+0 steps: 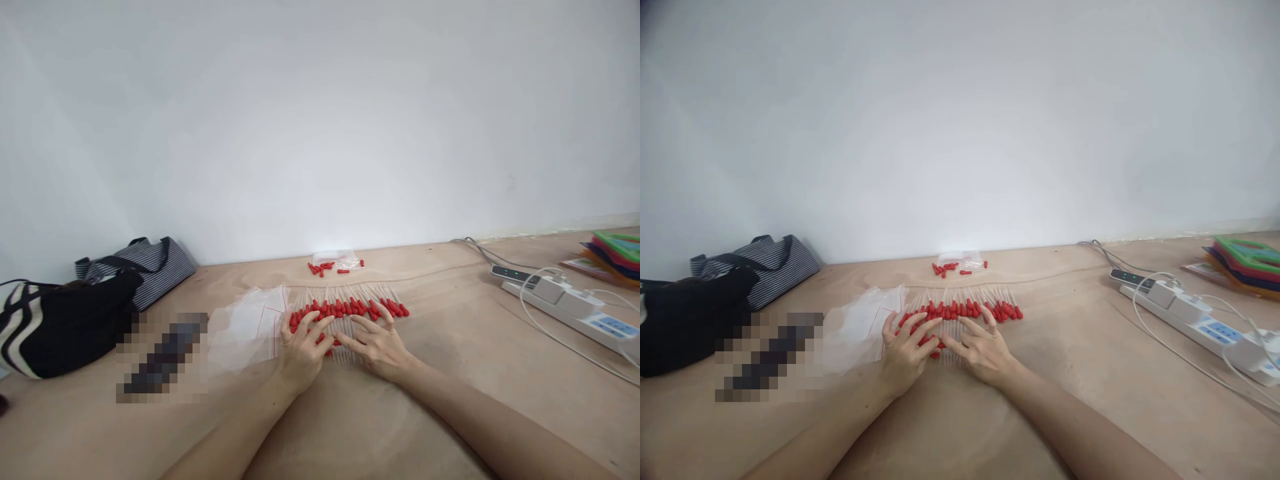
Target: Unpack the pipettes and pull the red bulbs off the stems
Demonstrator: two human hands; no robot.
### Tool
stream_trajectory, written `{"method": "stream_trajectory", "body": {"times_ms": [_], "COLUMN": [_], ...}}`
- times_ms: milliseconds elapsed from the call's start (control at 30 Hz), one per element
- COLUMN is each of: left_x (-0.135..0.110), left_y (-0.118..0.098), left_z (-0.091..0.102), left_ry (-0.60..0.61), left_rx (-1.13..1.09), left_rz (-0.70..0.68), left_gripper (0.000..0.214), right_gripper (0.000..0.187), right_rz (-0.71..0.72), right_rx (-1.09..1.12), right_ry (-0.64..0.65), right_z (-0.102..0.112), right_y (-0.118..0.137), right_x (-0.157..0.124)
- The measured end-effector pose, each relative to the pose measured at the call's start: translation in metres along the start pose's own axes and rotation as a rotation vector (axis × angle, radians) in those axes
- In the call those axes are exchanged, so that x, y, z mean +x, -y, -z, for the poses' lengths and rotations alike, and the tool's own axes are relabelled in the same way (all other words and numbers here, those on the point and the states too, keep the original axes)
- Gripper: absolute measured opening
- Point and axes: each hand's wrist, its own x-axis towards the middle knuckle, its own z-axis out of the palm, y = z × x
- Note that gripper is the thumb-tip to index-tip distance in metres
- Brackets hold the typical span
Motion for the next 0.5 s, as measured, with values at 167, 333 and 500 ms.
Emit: {"method": "stream_trajectory", "body": {"times_ms": [167,333,500], "left_x": [-0.0001,0.0010,0.0011], "left_y": [0.0011,0.0009,0.0007], "left_z": [0.0014,0.0023,0.0030], "left_ry": [0.007,-0.017,-0.011], "left_rx": [0.007,0.002,-0.005], "left_rz": [-0.008,-0.006,0.012], "left_gripper": [0.018,0.020,0.021], "right_gripper": [0.048,0.051,0.053], "right_rz": [-0.002,-0.010,-0.014], "right_rx": [0.005,0.001,0.017], "right_ry": [0.052,0.091,0.109], "right_z": [0.0020,0.0047,0.0066], "right_y": [-0.0004,-0.0002,-0.0007], "right_x": [0.0004,0.0012,0.0021]}}
